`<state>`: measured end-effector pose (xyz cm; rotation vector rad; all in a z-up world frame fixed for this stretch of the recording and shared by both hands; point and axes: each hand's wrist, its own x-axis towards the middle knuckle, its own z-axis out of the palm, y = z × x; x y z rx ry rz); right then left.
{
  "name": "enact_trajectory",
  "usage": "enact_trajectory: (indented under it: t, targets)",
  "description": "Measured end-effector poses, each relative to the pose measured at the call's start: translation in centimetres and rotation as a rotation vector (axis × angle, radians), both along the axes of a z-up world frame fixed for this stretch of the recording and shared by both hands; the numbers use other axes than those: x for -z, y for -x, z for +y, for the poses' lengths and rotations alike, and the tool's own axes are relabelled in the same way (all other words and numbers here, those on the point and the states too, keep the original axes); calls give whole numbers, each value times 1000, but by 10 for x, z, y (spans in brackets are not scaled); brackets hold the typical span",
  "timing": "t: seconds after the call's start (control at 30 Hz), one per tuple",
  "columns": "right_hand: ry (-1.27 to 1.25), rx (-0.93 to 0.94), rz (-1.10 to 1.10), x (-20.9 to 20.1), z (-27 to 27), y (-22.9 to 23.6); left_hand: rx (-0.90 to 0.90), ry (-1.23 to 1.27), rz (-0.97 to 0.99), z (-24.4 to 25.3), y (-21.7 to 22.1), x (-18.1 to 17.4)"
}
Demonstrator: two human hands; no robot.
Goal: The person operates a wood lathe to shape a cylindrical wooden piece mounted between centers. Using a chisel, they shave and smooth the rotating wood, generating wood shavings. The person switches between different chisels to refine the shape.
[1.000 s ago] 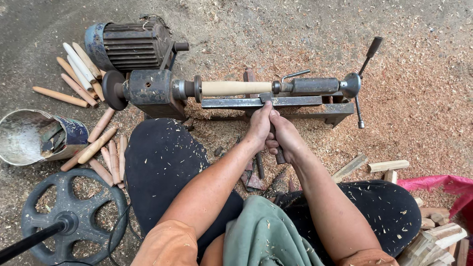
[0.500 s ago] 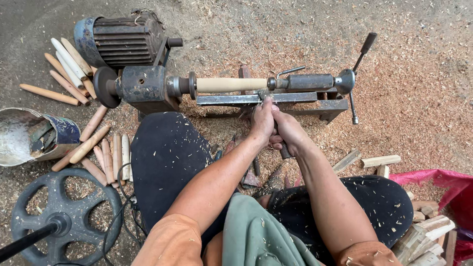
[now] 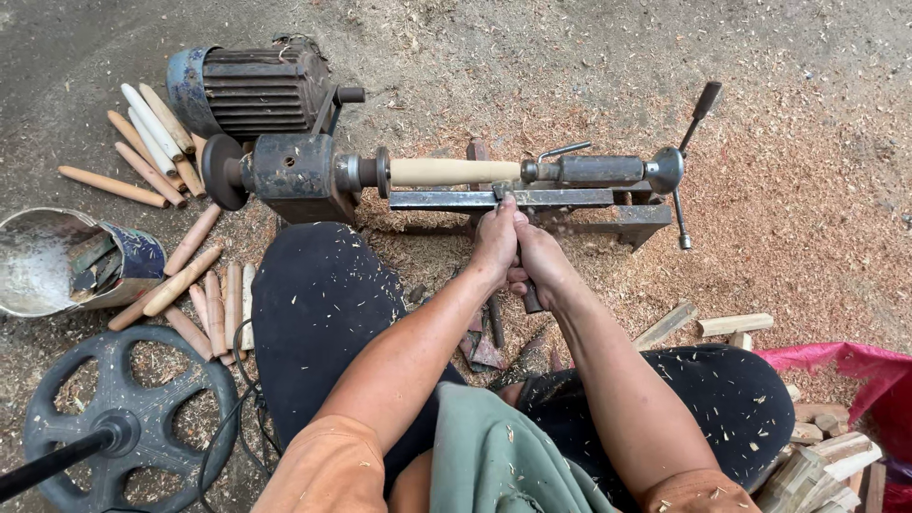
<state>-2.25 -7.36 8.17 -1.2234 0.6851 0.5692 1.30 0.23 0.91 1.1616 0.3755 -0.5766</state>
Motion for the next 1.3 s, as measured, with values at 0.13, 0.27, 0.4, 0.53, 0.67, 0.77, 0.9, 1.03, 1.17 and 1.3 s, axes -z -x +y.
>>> enact_trajectory:
  t: [0.13, 0.27, 0.4, 0.53, 0.67, 0.77, 0.9, 1.03, 1.17, 1.3]
  targets:
    - [32, 32, -30, -2, 15, 1, 61, -79, 7, 13, -2, -4]
    - [52, -10, -59, -6, 30, 2, 94, -129, 24, 30, -3, -4]
    - [37, 18, -50, -4, 48, 0, 86, -80, -56, 46, -6, 3]
    - [30, 31, -46, 3, 66, -1, 81, -71, -121, 64, -8, 15]
    - [19, 42, -69, 11, 81, 1, 94, -130, -16, 77, -9, 27]
    - [-23, 30, -94, 16, 91, 1, 84, -118, -145, 85, -13, 36]
    - [15, 50, -103, 23, 105, 1, 92, -195, -124, 98, -14, 47]
    - [43, 52, -135, 27, 120, -1, 55, -123, -106, 108, -18, 47]
    - [2, 36, -154, 29, 130, -1, 57, -209, -140, 122, -18, 38]
    - [-26, 36, -165, 33, 141, -2, 72, -205, -119, 140, -16, 29]
